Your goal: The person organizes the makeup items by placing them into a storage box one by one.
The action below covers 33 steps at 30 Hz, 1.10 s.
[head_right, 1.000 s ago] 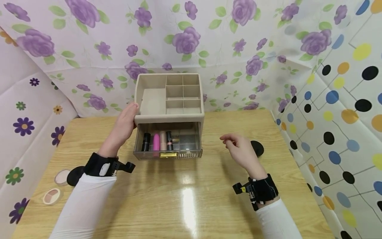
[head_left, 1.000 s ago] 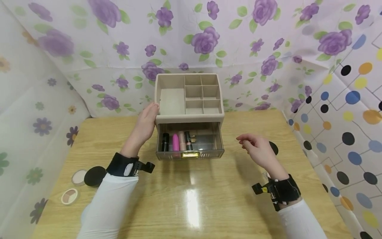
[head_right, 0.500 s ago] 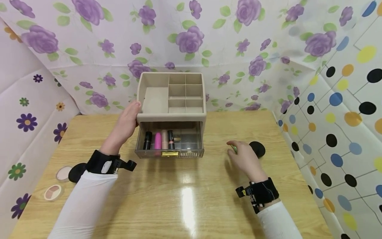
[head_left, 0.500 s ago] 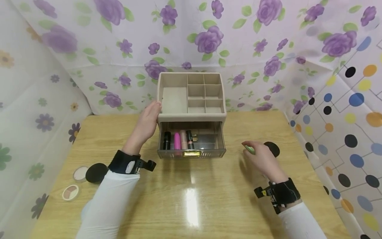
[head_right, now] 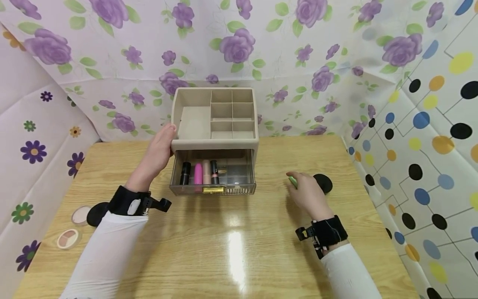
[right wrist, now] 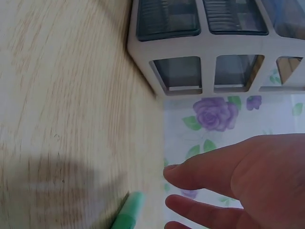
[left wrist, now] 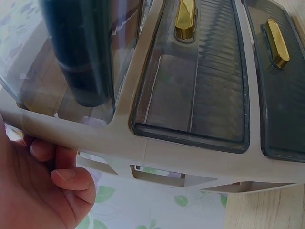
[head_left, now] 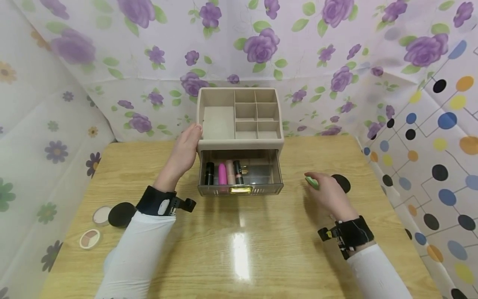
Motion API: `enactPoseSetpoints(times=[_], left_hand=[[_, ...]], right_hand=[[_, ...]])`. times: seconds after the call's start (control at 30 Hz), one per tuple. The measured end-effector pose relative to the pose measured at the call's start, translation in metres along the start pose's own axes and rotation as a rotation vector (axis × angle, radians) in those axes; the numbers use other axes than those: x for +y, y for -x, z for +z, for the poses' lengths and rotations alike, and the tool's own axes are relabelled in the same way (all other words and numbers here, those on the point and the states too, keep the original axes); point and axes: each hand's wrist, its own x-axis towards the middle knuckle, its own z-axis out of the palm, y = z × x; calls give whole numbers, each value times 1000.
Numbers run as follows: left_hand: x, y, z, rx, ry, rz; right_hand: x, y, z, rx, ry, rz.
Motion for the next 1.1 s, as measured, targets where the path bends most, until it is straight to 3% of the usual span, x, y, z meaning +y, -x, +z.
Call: enactPoseSetpoints(times=[0.2, 0.47, 0.7, 1.1], left_hand=[[0, 0, 0, 2, 12, 10], [-1, -2, 0, 1, 26, 17], [-2, -1, 0, 2, 22, 11], [-2, -1, 0, 8, 23, 25]], right_hand=[[6, -9, 2, -10, 79, 50], [15, -25, 5, -89, 152, 128], [12, -31, 18, -59, 241, 167], [5, -31, 24, -48, 195, 141]])
